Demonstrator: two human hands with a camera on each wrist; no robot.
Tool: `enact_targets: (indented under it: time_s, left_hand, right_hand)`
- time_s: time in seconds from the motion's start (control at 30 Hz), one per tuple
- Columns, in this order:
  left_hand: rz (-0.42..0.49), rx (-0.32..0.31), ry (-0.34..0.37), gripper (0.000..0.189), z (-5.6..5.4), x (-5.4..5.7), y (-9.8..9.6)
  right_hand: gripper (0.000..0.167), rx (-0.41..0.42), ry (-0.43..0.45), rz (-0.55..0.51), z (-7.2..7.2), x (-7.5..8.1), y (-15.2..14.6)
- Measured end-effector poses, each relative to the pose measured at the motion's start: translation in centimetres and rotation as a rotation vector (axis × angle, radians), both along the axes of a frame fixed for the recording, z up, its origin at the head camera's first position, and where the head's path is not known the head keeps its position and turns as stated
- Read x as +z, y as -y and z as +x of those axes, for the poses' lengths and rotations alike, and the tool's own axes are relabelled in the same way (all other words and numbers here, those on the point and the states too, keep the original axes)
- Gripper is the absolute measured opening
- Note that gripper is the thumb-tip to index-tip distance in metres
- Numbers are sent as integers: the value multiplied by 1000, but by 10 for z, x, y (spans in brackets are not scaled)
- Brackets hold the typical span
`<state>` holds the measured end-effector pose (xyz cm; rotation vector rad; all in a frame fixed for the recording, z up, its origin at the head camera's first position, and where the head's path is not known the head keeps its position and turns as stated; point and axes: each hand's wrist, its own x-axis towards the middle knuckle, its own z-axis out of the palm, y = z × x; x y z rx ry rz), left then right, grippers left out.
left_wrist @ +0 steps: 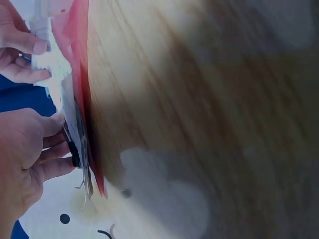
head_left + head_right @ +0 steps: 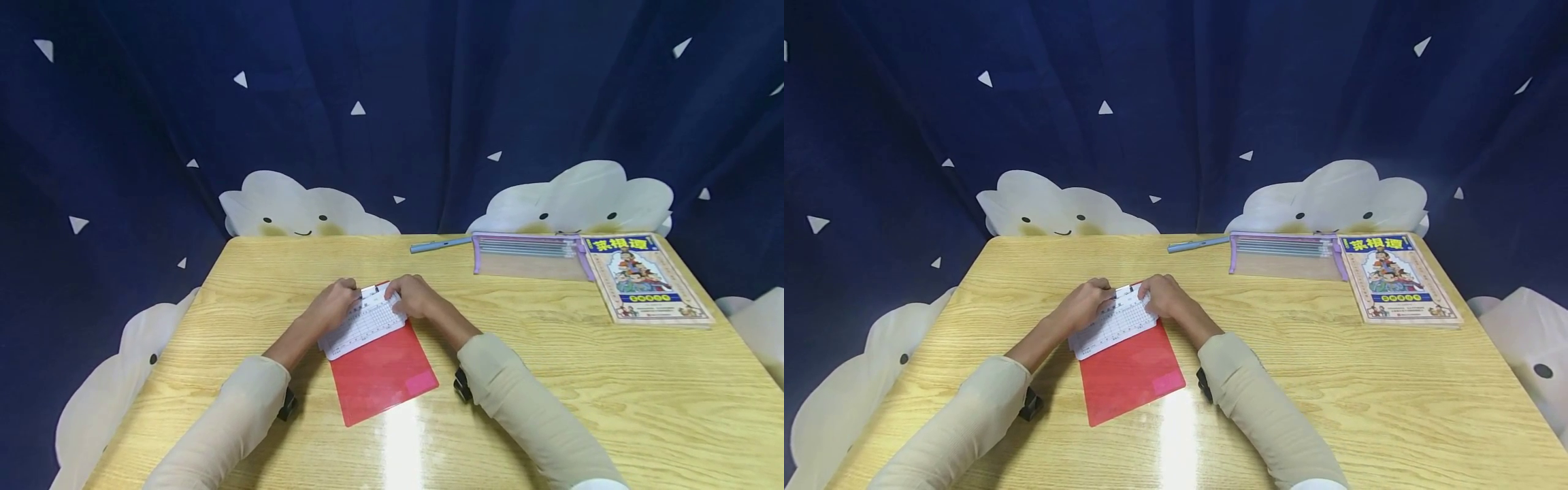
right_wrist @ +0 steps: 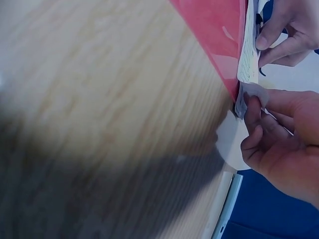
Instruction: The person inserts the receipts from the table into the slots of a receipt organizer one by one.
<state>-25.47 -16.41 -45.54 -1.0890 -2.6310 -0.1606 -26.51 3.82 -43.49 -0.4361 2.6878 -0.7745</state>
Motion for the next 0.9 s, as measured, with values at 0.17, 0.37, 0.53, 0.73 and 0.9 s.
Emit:
enact_targets:
  time_s: [0.17,0.37,0.53,0.73,0.9]
  left_hand:
    - [-3,24,1,11,1,-1,0]
    - [-7,44,-4,15,2,-1,-1]
    - [-29,50,-5,14,1,-1,-2]
    - [-22,49,-6,13,2,0,-3]
    - [-40,60,-3,15,3,0,-2]
  right_hand:
    - [21,15,-3,31,-2,0,0]
    - [22,56,-29,53,-2,2,0]
    - [22,57,-23,59,-2,4,0]
    - [23,55,-34,63,-2,6,1]
    - [23,15,-23,36,-3,4,3]
